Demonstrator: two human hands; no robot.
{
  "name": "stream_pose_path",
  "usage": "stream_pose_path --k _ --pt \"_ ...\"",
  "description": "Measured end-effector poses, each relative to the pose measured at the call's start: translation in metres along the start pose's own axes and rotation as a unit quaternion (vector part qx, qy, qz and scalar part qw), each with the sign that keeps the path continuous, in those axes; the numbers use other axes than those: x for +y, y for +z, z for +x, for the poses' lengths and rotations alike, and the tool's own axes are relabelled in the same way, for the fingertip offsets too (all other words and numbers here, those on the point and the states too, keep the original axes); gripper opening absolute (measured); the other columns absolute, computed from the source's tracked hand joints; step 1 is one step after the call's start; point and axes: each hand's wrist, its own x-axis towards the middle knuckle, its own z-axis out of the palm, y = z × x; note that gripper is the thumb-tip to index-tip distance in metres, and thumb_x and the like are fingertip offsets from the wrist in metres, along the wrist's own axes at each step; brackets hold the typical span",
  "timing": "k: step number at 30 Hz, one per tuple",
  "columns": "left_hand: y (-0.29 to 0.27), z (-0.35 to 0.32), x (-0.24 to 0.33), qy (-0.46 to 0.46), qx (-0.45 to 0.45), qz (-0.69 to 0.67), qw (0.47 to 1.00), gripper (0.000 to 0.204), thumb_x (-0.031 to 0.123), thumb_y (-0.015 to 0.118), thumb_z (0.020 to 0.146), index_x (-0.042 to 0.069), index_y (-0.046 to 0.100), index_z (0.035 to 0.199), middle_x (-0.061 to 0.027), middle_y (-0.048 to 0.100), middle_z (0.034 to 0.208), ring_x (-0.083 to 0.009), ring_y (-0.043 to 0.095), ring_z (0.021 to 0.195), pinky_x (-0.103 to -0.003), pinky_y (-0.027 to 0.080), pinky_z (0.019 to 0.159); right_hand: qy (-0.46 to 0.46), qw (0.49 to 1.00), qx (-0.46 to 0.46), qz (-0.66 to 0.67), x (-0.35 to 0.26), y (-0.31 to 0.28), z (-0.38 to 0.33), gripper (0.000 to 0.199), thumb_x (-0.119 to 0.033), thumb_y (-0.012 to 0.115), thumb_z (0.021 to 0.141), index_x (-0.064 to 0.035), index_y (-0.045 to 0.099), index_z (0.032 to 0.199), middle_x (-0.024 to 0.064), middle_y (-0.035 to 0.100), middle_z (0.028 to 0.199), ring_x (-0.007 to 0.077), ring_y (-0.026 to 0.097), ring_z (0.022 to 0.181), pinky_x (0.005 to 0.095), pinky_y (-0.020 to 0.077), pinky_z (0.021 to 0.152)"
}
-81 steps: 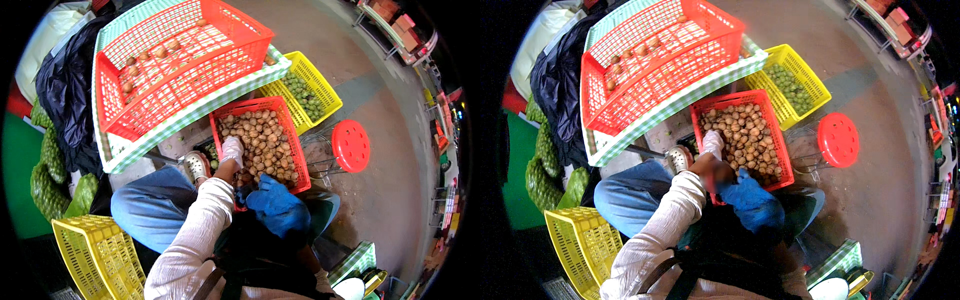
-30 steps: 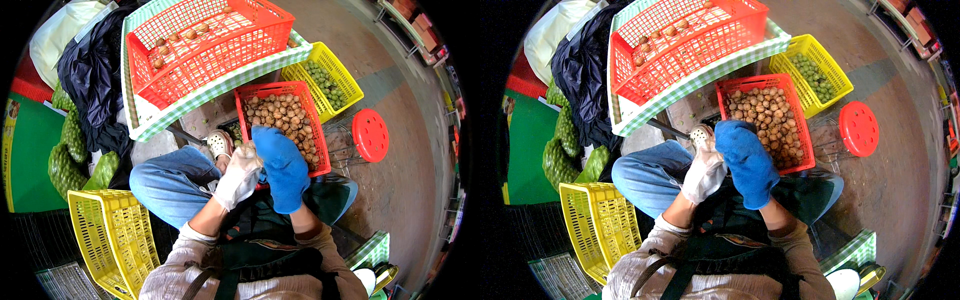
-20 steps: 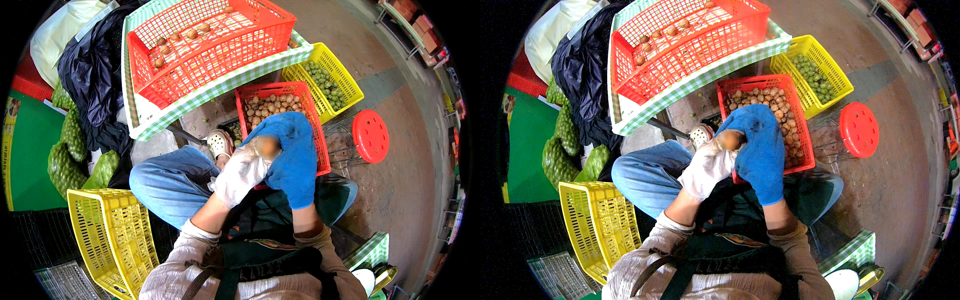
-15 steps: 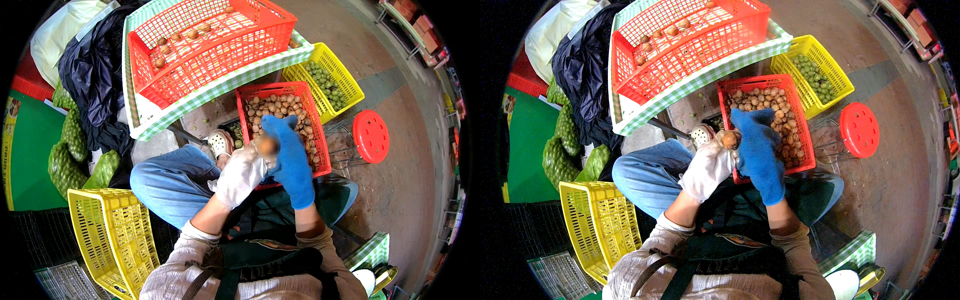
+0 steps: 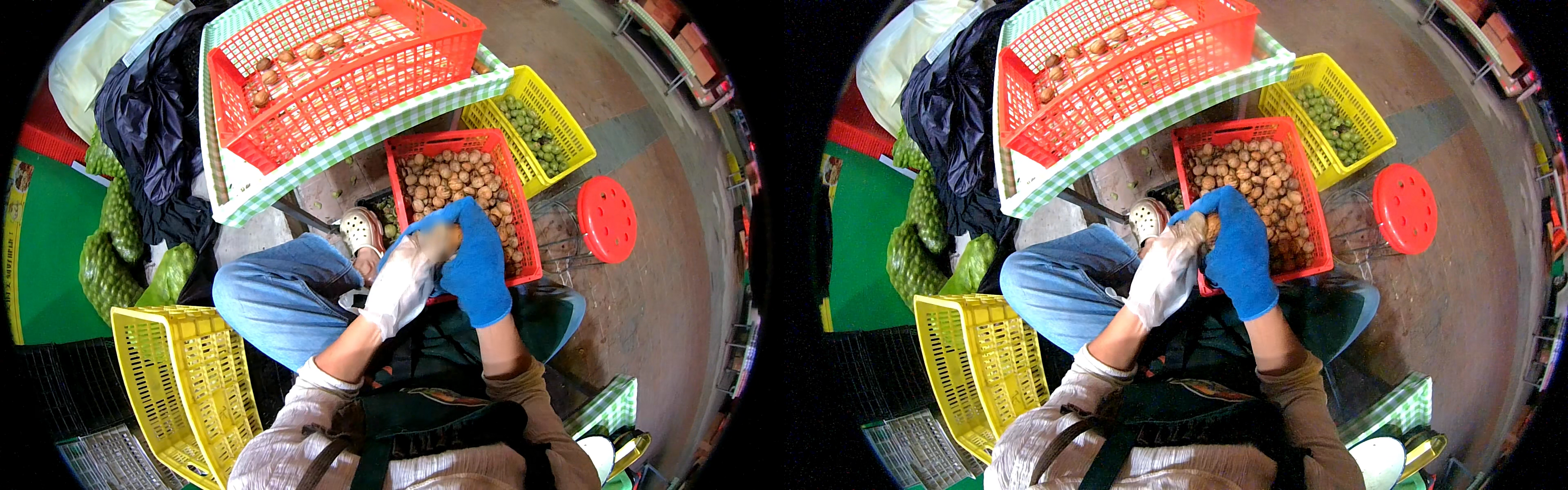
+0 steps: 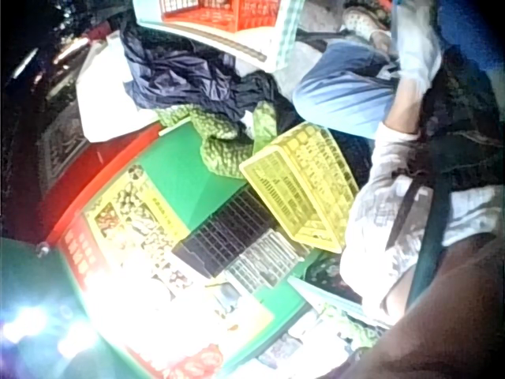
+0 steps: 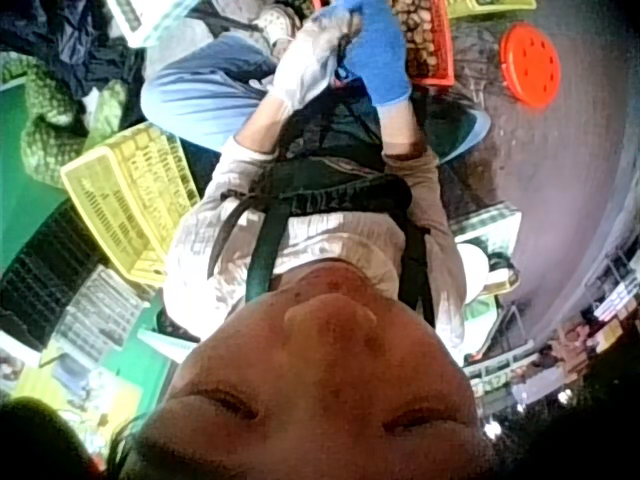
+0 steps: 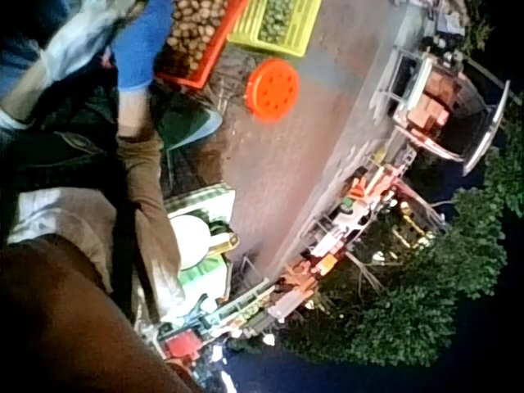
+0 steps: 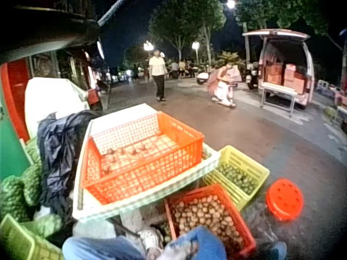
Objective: The person sits at an outdoor market stall and wipes individual nuts with a blue cloth, placing them into a red crate. They occasionally adjust crates and remove gloves before resuming the wiping process.
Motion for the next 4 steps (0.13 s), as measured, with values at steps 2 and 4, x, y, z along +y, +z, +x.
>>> stream_pose_path --k 2,4 --pt "-0.0033 0.0044 0.0034 -0.012 0.001 0.022 1.000 0.044 -0.006 0.051 0.073 -0.002 0.052 0.117 -0.0223 0.058 0.109 -0.0397 0.056 0.101 -0.042 0.046 0.089 -0.070 0.997 0.019 0.002 -0.0018 0.0002 0.0040 0.035 0.003 0.065 0.066 -0.0058 0.058 0.099 0.0142 0.061 0.093 0.0316 0.061 0.089 0.0382 0.0472 0.079" --pt "-0.0040 0.0068 0.0044 -0.024 0.005 0.008 1.000 0.044 -0.006 0.052 0.074 -0.001 0.052 0.117 -0.0219 0.058 0.110 -0.0396 0.056 0.102 -0.042 0.046 0.090 -0.107 0.994 0.028 0.002 -0.0043 0.0014 0.0067 0.036 0.000 0.066 0.066 -0.0059 0.057 0.100 0.0147 0.061 0.094 0.0319 0.060 0.091 0.0393 0.0471 0.079"
